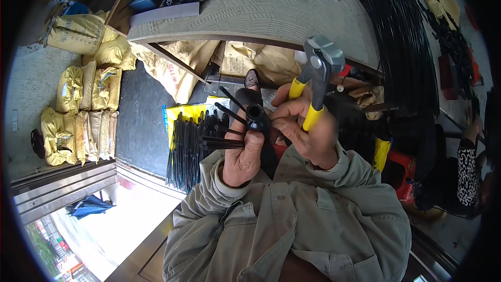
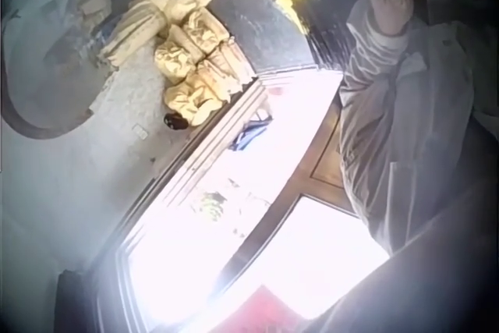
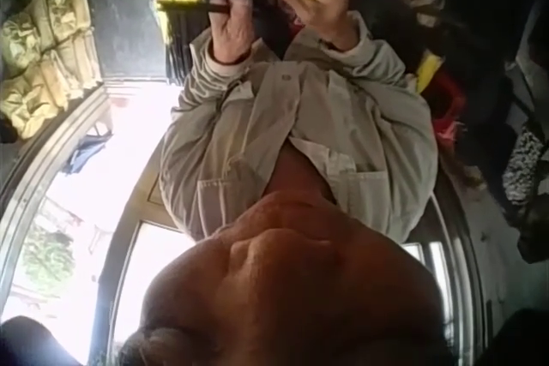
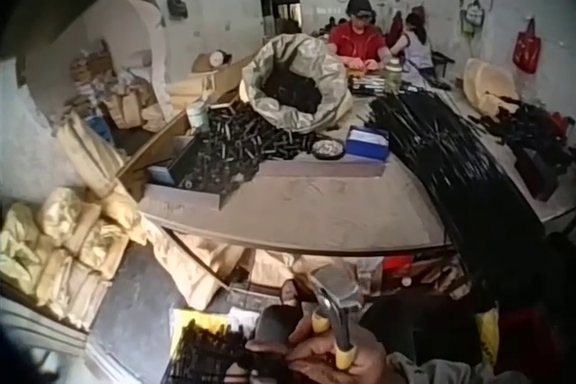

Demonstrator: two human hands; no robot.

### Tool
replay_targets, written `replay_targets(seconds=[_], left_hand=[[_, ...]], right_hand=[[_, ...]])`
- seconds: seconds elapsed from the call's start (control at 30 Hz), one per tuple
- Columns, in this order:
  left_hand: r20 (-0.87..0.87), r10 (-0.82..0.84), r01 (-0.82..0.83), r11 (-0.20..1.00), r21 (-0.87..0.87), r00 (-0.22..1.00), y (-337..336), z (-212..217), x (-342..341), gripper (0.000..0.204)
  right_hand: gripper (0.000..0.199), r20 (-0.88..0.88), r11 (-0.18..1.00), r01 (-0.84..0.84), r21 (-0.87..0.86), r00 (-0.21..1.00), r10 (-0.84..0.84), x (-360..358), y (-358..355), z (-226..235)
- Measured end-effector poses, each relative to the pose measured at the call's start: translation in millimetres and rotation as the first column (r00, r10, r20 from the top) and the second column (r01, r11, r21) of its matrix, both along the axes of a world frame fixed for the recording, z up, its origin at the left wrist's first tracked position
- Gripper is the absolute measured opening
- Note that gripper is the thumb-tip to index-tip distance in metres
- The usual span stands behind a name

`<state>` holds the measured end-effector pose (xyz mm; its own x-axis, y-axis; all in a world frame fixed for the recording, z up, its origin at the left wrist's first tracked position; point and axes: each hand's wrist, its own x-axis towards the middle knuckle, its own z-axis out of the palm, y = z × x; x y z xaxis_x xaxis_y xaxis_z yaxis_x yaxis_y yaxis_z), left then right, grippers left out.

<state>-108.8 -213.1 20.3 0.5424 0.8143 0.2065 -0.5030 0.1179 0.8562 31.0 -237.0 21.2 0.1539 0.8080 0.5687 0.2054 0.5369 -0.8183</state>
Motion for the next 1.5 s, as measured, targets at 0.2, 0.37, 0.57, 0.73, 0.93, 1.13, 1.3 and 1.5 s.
replay_targets(seconds=[0.2,0.37,0.57,0.73,0.93,1.13,1.3,1.5], left_hand=[[-0.041,0.072,-0.072,0.997,0.009,0.997,0.7,-5.1,-4.6,0.04],[-0.141,0.112,-0.103,0.992,0.072,0.984,13.9,-13.9,-18.7,0.04],[-0.153,0.014,0.005,0.992,0.123,0.988,31.6,-15.8,-28.2,0.05],[-0.17,0.007,0.011,0.994,0.108,0.985,26.7,-27.1,-29.3,0.05],[-0.139,0.005,0.001,0.999,0.042,0.99,15.4,-33.9,-30.6,0.044],[-0.118,0.006,-0.006,1.0,-0.001,0.993,17.3,-26.7,-25.8,0.044],[-0.13,0.065,-0.06,0.997,0.042,0.989,12.2,-18.2,-19.5,0.047],[-0.347,0.091,-0.046,0.99,0.136,0.933,14.6,-17.1,-22.5,0.058]], right_hand=[[0.011,-0.272,0.998,0.027,-0.055,0.962,-0.041,-24.0,-2.1,-5.8],[0.012,-0.082,0.997,0.056,-0.045,0.995,-0.059,-22.6,6.9,2.3],[0.017,0.665,0.985,0.173,-0.018,0.737,-0.117,35.4,-19.2,15.1],[0.022,0.936,0.979,0.205,-0.01,0.347,-0.063,48.8,-33.5,23.2],[0.021,0.977,0.975,0.207,0.08,0.177,-0.117,44.4,-20.5,36.0],[0.022,0.975,0.95,0.226,0.213,0.018,-0.223,45.8,-18.6,39.6],[0.024,0.984,0.971,0.172,0.164,-0.096,-0.149,52.2,-22.6,50.8],[0.024,0.936,0.946,0.08,-0.315,0.192,0.295,58.6,-22.8,30.3]])
